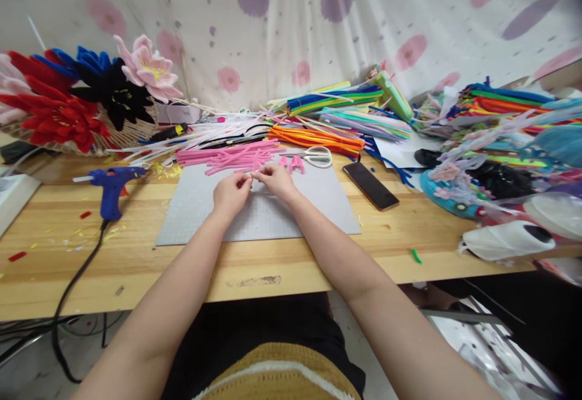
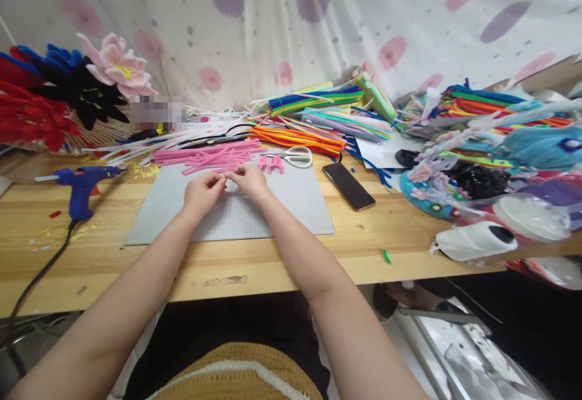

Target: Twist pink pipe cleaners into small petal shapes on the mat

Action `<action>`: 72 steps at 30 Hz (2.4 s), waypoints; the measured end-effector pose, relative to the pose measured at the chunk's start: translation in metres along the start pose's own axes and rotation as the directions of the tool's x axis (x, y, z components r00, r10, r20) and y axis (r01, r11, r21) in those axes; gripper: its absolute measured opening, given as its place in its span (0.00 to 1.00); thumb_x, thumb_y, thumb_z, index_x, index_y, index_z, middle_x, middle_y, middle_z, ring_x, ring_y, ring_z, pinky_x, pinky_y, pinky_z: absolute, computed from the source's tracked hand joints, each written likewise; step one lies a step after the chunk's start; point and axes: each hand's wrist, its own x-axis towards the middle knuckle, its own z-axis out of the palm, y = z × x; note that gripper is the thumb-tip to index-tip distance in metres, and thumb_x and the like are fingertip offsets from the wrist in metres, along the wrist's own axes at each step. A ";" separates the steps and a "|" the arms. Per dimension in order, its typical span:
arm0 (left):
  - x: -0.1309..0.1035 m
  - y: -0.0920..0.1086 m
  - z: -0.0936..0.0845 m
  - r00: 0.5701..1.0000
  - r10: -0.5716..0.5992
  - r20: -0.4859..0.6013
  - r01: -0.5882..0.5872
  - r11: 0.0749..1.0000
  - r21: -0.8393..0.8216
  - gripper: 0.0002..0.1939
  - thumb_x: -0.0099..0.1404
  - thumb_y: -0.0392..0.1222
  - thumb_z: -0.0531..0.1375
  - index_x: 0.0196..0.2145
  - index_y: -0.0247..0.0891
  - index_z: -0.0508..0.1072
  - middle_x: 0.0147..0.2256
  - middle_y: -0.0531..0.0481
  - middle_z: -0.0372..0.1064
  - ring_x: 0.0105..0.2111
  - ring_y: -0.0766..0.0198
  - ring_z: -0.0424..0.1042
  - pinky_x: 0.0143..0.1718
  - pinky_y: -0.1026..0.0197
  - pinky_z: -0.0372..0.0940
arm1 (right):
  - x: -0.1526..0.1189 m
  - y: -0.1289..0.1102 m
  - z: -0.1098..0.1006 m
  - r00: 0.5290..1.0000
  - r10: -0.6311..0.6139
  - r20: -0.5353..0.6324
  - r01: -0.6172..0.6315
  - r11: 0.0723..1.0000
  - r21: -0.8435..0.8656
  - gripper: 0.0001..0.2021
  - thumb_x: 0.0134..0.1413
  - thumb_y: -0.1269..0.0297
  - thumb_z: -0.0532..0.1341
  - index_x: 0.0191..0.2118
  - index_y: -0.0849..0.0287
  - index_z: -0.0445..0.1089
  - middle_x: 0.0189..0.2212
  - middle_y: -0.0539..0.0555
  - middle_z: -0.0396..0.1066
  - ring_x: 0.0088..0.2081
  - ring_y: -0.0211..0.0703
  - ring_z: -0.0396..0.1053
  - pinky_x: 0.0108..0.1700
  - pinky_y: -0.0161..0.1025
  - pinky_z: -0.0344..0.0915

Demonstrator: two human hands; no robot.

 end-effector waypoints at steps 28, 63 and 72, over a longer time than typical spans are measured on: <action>0.006 -0.002 -0.026 0.911 0.022 -0.412 -0.071 0.992 -0.104 0.10 0.60 0.44 0.57 0.36 0.42 0.77 0.44 0.45 0.70 0.50 0.56 0.63 0.50 0.55 0.59 | -0.008 0.000 0.016 0.944 0.027 0.328 -0.177 0.882 0.437 0.12 0.55 0.59 0.55 0.25 0.60 0.63 0.18 0.44 0.52 0.20 0.31 0.54 0.26 0.32 0.59; -0.018 0.015 0.005 0.980 0.174 0.099 -0.197 0.922 0.332 0.25 0.54 0.32 0.54 0.50 0.38 0.71 0.36 0.43 0.68 0.41 0.54 0.65 0.43 0.54 0.62 | -0.006 -0.002 0.016 0.981 0.157 0.115 -0.176 0.968 0.180 0.16 0.63 0.57 0.45 0.25 0.56 0.55 0.20 0.47 0.56 0.20 0.34 0.57 0.26 0.33 0.58; 0.009 -0.006 -0.014 0.975 -0.196 0.108 0.215 0.687 -0.694 0.12 0.49 0.46 0.64 0.29 0.36 0.74 0.21 0.55 0.61 0.18 0.72 0.57 0.18 0.67 0.54 | -0.021 -0.017 0.002 0.792 0.002 0.611 -0.406 0.749 0.524 0.19 0.55 0.49 0.56 0.23 0.57 0.52 0.15 0.40 0.40 0.16 0.29 0.41 0.18 0.28 0.50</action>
